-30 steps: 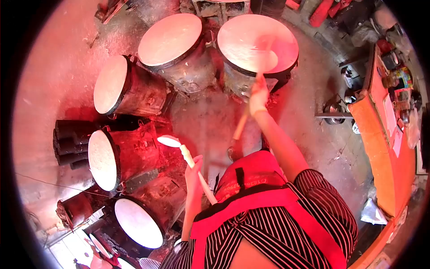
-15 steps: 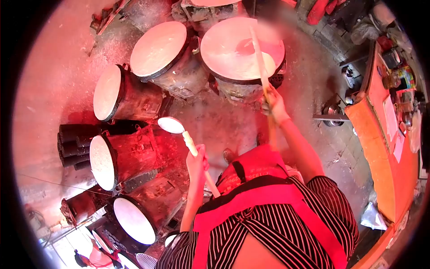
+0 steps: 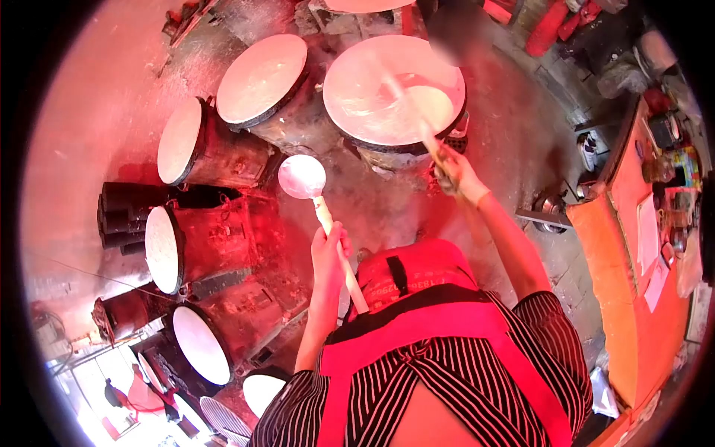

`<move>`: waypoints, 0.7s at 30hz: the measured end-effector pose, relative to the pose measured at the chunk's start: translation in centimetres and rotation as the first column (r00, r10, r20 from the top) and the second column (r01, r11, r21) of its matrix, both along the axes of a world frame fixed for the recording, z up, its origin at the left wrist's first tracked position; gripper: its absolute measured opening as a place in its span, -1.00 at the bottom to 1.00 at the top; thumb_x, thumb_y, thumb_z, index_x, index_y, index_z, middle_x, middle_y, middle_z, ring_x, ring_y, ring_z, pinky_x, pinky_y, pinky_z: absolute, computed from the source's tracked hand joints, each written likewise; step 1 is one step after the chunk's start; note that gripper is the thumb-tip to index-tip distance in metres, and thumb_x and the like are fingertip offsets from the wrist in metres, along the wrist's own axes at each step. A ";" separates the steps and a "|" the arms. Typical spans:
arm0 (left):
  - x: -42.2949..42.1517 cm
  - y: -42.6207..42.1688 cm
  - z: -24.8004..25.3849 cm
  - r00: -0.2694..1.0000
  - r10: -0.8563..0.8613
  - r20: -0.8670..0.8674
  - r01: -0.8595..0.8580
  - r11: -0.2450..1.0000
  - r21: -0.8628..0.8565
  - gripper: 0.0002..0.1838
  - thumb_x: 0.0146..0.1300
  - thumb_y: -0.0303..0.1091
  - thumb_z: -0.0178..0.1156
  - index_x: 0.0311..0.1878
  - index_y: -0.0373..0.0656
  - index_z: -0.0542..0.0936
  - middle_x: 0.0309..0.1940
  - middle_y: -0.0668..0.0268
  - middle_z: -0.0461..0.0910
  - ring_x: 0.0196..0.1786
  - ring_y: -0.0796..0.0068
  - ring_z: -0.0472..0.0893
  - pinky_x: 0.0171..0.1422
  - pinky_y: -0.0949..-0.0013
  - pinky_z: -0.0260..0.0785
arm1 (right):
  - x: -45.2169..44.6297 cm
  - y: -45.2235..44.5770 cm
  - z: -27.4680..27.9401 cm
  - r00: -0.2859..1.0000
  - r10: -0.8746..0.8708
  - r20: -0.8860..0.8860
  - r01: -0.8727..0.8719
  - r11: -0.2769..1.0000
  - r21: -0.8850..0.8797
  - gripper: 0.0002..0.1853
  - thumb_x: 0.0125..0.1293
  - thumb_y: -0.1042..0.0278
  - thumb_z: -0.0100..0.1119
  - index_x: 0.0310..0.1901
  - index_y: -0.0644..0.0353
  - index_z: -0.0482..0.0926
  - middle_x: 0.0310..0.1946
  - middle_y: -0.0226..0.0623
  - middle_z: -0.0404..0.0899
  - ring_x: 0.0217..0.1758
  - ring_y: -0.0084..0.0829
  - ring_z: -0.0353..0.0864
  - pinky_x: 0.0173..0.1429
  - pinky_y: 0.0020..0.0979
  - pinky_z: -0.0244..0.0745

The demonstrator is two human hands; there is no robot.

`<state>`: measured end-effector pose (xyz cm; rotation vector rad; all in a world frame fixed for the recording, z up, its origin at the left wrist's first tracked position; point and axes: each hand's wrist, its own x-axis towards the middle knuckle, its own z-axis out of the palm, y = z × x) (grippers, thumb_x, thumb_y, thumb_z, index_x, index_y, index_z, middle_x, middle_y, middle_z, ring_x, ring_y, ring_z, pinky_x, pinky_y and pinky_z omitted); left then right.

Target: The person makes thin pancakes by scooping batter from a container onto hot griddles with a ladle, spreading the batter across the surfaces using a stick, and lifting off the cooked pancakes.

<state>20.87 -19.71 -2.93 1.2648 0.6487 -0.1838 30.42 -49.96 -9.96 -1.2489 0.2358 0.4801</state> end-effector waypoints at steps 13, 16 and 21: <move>0.2 -0.7 2.5 1.000 0.023 -0.020 -0.024 0.999 -0.035 -0.81 0.37 -0.28 0.06 -0.13 -0.21 0.40 -0.53 0.45 0.30 -0.59 0.71 0.28 -0.57 0.59 0.11 | 9.5 -4.6 -0.7 0.934 -0.345 0.097 0.358 0.903 -0.237 -0.54 0.42 0.23 -0.10 0.34 -0.16 0.24 -0.64 -0.62 0.24 -0.71 -0.70 0.11 -0.66 -0.60 -0.05; 1.2 0.6 2.0 0.999 -0.028 0.028 0.032 0.991 -0.131 -0.83 0.37 -0.29 0.06 -0.14 -0.19 0.39 -0.51 0.44 0.32 -0.54 0.71 0.30 -0.52 0.59 0.16 | 10.3 -2.6 -3.3 0.945 -0.028 0.326 0.223 0.784 -0.579 -0.56 0.36 0.25 0.02 0.28 -0.09 0.36 -0.15 -0.31 0.60 -0.13 -0.39 0.56 -0.07 -0.39 0.42; 1.9 2.9 2.7 0.999 -0.047 -0.017 0.046 0.997 -0.057 -0.87 0.37 -0.31 0.06 -0.16 -0.13 0.37 -0.47 0.45 0.34 -0.54 0.72 0.28 -0.55 0.61 0.14 | 7.7 -2.9 -5.3 0.696 -0.500 0.516 0.620 0.780 -0.081 -0.61 0.36 0.35 0.04 0.19 0.29 0.43 0.10 -0.25 0.53 0.16 -0.50 0.45 0.24 -0.49 0.28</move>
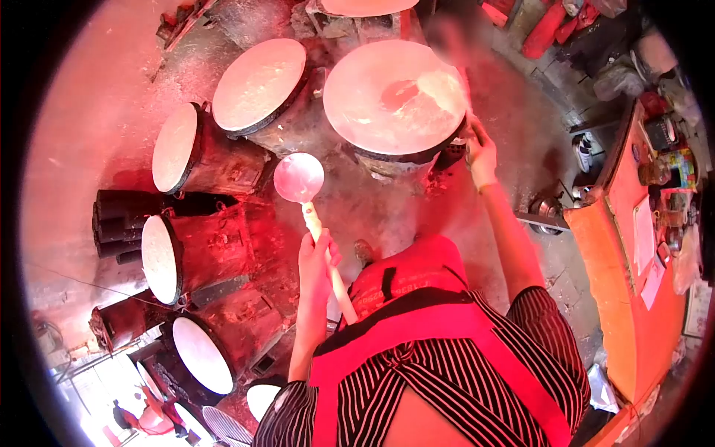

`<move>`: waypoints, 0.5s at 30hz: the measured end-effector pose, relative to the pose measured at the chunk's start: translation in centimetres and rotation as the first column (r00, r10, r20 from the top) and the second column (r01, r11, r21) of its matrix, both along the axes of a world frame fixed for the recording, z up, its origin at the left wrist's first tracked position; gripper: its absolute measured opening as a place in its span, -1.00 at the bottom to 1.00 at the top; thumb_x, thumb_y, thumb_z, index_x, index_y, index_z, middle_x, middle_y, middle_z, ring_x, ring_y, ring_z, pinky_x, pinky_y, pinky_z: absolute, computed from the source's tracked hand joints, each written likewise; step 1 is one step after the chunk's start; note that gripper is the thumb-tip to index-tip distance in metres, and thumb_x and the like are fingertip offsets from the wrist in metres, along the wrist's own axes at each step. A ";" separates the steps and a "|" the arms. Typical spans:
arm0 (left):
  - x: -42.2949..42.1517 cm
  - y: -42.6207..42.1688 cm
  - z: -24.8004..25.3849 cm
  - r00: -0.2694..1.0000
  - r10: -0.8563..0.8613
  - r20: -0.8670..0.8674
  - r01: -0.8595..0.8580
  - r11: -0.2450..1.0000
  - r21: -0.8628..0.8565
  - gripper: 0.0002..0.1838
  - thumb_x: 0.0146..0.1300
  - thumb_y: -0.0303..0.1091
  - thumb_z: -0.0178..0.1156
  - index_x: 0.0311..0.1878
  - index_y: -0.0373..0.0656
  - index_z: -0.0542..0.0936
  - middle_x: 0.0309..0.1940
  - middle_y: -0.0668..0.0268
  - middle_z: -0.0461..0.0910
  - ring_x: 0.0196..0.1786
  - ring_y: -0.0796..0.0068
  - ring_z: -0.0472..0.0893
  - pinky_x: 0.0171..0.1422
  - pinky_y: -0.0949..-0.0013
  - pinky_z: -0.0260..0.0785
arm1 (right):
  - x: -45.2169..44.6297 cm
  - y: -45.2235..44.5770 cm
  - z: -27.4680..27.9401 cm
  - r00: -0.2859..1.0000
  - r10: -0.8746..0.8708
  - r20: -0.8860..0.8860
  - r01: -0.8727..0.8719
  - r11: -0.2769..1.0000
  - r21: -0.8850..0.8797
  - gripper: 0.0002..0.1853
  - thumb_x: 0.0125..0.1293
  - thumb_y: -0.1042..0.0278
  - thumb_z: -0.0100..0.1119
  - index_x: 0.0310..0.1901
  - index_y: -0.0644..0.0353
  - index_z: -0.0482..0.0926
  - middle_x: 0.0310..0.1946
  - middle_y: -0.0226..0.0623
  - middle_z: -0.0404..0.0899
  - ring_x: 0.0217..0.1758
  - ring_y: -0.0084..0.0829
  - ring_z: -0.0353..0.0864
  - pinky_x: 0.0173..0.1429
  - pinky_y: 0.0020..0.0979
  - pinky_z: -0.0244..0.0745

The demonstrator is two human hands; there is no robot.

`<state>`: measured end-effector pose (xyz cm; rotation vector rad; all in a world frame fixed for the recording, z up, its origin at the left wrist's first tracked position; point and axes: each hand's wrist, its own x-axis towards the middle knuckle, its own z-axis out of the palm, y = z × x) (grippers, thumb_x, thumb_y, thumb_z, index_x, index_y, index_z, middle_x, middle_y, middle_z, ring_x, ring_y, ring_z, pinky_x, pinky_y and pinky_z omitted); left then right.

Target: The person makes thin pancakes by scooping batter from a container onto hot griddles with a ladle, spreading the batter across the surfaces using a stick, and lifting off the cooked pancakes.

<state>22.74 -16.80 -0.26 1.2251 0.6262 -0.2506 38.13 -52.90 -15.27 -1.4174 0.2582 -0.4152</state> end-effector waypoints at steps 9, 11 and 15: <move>2.3 1.7 0.4 0.976 -0.218 -0.025 0.212 0.967 -0.140 -0.86 0.38 -0.30 0.03 -0.22 -0.12 0.33 -0.49 0.46 0.31 -0.60 0.74 0.25 -0.62 0.61 0.07 | -3.4 10.6 1.2 0.957 0.230 -0.175 -0.247 0.966 -0.079 -0.62 0.30 0.45 0.09 0.16 0.22 0.47 -0.24 -0.52 0.54 -0.35 -0.69 0.35 -0.24 -0.60 0.22; 2.6 2.0 0.5 0.973 -0.230 -0.029 0.224 0.965 -0.137 -0.86 0.39 -0.30 0.03 -0.20 -0.13 0.34 -0.51 0.46 0.29 -0.60 0.73 0.26 -0.62 0.60 0.08 | -5.2 9.0 3.6 0.952 -0.031 -0.303 0.037 0.999 0.013 -0.62 0.37 0.27 0.07 0.20 0.07 0.47 -0.49 -0.63 0.49 -0.66 -0.80 0.21 -0.63 -0.64 0.08; 2.3 1.7 1.1 0.981 -0.185 -0.050 0.180 0.979 -0.094 -0.85 0.35 -0.32 0.08 -0.15 -0.15 0.37 -0.50 0.48 0.31 -0.59 0.73 0.25 -0.62 0.61 0.08 | -7.3 11.4 -0.2 0.984 -0.064 -0.166 0.062 0.998 -0.014 -0.62 0.37 0.34 0.02 0.21 0.14 0.44 -0.26 -0.50 0.46 -0.30 -0.67 0.27 -0.24 -0.56 0.15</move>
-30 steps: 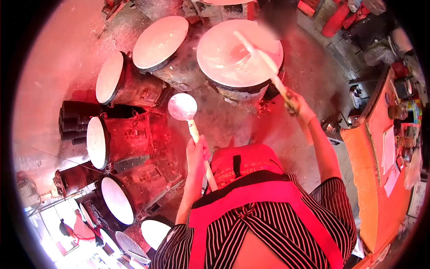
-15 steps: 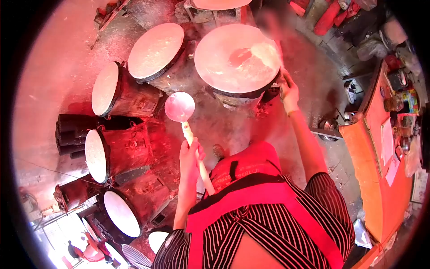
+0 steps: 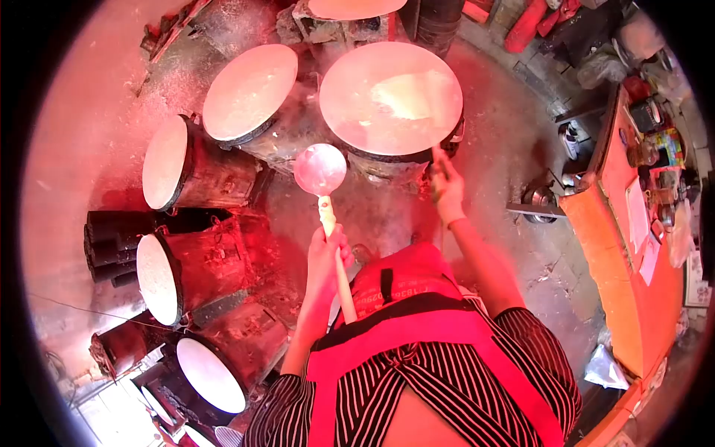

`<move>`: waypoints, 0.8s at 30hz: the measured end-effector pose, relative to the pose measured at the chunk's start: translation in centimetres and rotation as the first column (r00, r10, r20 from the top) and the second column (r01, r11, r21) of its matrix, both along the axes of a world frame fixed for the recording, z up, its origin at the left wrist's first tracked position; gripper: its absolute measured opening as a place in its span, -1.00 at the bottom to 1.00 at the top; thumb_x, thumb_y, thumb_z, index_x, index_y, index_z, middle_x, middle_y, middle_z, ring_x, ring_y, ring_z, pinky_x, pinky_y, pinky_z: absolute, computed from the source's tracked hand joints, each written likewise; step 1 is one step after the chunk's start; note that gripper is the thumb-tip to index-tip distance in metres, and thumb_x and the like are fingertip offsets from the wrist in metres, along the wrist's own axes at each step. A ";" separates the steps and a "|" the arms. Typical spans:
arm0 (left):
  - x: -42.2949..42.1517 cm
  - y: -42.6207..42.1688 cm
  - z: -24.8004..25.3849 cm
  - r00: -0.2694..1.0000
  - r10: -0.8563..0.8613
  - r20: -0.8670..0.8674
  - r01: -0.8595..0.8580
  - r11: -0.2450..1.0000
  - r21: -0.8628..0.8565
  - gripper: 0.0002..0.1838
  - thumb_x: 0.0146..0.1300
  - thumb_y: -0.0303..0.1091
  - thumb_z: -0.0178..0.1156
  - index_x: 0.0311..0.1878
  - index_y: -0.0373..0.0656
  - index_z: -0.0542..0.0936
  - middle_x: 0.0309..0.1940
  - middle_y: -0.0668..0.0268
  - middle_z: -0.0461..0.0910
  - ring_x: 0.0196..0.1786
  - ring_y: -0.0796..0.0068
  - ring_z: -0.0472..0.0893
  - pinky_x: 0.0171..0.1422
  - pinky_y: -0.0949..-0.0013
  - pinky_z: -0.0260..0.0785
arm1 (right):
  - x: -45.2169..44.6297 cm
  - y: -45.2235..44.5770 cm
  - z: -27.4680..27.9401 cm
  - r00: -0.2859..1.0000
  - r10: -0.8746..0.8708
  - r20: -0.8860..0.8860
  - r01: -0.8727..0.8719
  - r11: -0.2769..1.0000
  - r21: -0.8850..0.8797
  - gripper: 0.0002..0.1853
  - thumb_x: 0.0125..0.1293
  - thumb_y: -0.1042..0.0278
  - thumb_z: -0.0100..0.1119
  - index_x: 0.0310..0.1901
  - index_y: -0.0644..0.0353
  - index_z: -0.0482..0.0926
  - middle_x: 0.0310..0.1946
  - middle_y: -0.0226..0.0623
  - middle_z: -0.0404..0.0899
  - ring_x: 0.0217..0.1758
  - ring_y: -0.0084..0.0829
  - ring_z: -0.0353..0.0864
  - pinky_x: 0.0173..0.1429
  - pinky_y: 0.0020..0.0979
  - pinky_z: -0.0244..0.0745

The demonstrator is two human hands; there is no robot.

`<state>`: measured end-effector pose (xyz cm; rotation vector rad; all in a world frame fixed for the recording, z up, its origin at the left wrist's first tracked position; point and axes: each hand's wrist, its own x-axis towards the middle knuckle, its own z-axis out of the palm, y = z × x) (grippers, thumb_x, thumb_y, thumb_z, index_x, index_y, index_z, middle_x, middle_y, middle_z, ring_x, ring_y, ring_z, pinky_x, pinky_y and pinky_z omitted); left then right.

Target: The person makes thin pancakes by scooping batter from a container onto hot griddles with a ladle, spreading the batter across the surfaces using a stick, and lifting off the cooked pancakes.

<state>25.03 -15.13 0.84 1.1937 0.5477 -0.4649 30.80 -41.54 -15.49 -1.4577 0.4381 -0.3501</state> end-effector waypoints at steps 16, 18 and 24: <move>8.0 -1.9 -5.6 0.984 -0.148 0.094 0.147 0.989 0.020 -0.83 0.36 -0.31 0.05 -0.28 -0.14 0.29 -0.56 0.43 0.30 -0.65 0.68 0.25 -0.66 0.55 0.09 | -4.8 -6.2 0.3 0.947 0.313 -0.069 -0.321 0.933 -0.166 -0.60 0.36 0.32 0.07 0.22 0.12 0.44 -0.40 -0.57 0.44 -0.46 -0.69 0.27 -0.38 -0.60 0.11; 11.6 -3.7 -6.9 0.981 -0.164 0.104 0.157 0.985 0.070 -0.84 0.34 -0.36 0.04 -0.32 -0.14 0.29 -0.58 0.43 0.28 -0.65 0.64 0.26 -0.65 0.52 0.12 | -5.0 -6.6 -1.7 0.979 0.199 0.036 -0.185 0.955 -0.230 -0.60 0.36 0.32 0.06 0.23 0.02 0.44 -0.59 -0.68 0.36 -0.71 -0.77 0.15 -0.66 -0.65 -0.01; 15.4 -11.8 -11.1 0.992 -0.126 0.019 0.123 0.986 0.108 -0.90 0.10 -0.61 -0.03 -0.36 -0.24 0.26 -0.67 0.34 0.23 -0.68 0.48 0.32 -0.64 0.43 0.20 | -4.0 -0.7 0.3 0.930 0.285 -0.233 -0.174 0.898 0.405 -0.64 0.36 0.25 0.05 0.19 -0.11 0.45 -0.70 -0.57 0.26 -0.82 -0.68 0.07 -0.74 -0.54 -0.08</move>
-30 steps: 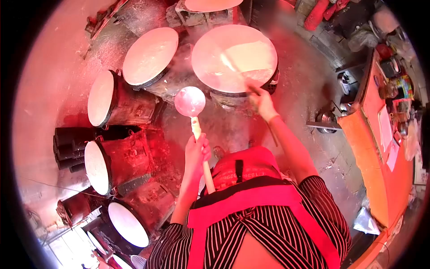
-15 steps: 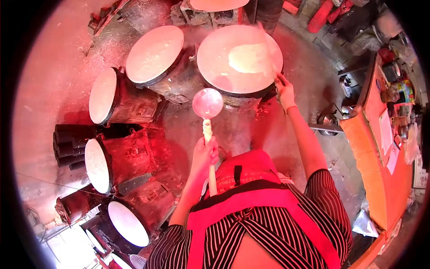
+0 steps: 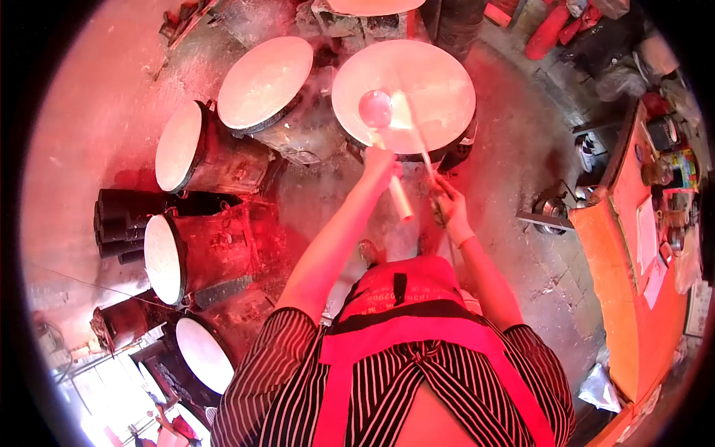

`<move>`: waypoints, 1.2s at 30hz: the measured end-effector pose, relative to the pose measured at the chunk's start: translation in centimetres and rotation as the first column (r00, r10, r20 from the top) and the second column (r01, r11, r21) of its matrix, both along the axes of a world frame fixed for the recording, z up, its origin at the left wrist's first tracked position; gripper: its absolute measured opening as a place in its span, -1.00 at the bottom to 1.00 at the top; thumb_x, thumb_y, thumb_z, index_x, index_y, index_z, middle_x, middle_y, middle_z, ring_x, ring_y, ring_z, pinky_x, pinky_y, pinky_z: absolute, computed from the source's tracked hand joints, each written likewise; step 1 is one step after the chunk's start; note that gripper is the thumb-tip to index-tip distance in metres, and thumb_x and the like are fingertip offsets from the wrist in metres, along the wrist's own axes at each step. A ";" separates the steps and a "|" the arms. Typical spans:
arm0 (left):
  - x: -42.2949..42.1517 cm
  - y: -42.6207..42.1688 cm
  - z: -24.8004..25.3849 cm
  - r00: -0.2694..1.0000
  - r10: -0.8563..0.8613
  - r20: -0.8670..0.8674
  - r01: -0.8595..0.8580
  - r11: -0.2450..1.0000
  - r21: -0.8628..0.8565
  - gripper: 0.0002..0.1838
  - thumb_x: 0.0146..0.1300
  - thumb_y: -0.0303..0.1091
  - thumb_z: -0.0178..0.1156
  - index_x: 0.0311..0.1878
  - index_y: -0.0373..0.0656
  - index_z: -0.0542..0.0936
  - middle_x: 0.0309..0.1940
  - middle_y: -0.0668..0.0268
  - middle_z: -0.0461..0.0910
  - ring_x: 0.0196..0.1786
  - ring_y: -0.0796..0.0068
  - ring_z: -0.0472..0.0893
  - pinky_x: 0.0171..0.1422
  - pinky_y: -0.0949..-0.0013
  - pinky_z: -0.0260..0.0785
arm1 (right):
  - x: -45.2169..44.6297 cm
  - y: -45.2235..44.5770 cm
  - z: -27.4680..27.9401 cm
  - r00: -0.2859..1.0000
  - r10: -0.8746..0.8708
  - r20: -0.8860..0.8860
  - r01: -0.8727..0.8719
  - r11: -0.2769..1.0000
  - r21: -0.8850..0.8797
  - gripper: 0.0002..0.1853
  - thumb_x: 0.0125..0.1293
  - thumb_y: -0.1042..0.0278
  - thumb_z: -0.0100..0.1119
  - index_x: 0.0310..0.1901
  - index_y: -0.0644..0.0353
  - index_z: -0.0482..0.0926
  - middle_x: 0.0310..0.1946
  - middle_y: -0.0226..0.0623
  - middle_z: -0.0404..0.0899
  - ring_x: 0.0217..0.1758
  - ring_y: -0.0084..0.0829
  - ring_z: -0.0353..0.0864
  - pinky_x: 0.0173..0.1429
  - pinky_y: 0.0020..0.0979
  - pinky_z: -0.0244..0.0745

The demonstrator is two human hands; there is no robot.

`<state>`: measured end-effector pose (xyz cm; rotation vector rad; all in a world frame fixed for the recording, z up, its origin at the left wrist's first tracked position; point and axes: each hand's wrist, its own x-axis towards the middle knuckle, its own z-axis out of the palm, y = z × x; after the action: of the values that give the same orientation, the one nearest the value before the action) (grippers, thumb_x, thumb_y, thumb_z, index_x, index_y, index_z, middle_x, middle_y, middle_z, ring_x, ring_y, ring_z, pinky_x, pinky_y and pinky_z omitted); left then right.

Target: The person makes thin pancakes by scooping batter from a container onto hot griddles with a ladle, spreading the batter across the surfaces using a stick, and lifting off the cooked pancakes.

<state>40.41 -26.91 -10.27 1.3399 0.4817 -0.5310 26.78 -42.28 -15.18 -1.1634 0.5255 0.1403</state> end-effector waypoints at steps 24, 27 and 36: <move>-14.7 16.3 12.4 0.761 0.228 -0.608 -0.640 0.423 -0.642 -0.93 0.35 -0.50 -0.04 -0.19 -0.29 0.32 -0.51 0.40 0.28 -0.62 0.74 0.22 -0.73 0.68 0.01 | -0.1 -6.9 4.9 0.939 0.302 -0.163 -0.303 0.508 -0.806 -0.48 0.21 0.40 0.15 0.25 0.09 0.39 -0.06 0.01 0.57 -0.08 -0.20 0.63 0.00 -0.40 0.46; -18.6 20.5 9.6 0.749 0.174 -0.639 -0.657 0.066 -0.751 -0.82 0.40 -0.45 -0.11 -0.06 -0.39 0.32 -0.49 0.34 0.30 -0.61 0.65 0.27 -0.67 0.62 0.13 | -2.5 -1.2 5.5 0.714 0.674 -0.188 -0.462 0.252 -0.850 -0.54 0.30 0.41 0.07 0.25 0.21 0.36 -0.05 -0.08 0.60 -0.08 -0.28 0.63 0.02 -0.40 0.45; -27.3 33.7 6.9 0.515 0.734 -0.444 -0.741 0.121 -0.660 -0.89 0.34 -0.48 0.00 -0.19 -0.31 0.32 -0.47 0.41 0.29 -0.59 0.75 0.25 -0.65 0.72 0.07 | 6.9 22.7 6.1 0.478 0.875 -0.074 -0.872 0.462 -0.163 -0.52 0.45 0.14 -0.08 0.30 0.21 0.25 -0.66 -0.65 0.15 -0.72 -0.82 0.04 -0.68 -0.65 -0.05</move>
<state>13.13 6.83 -3.40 0.0496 0.7351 0.1586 33.67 -19.59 -9.13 -1.5296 -0.1609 1.0125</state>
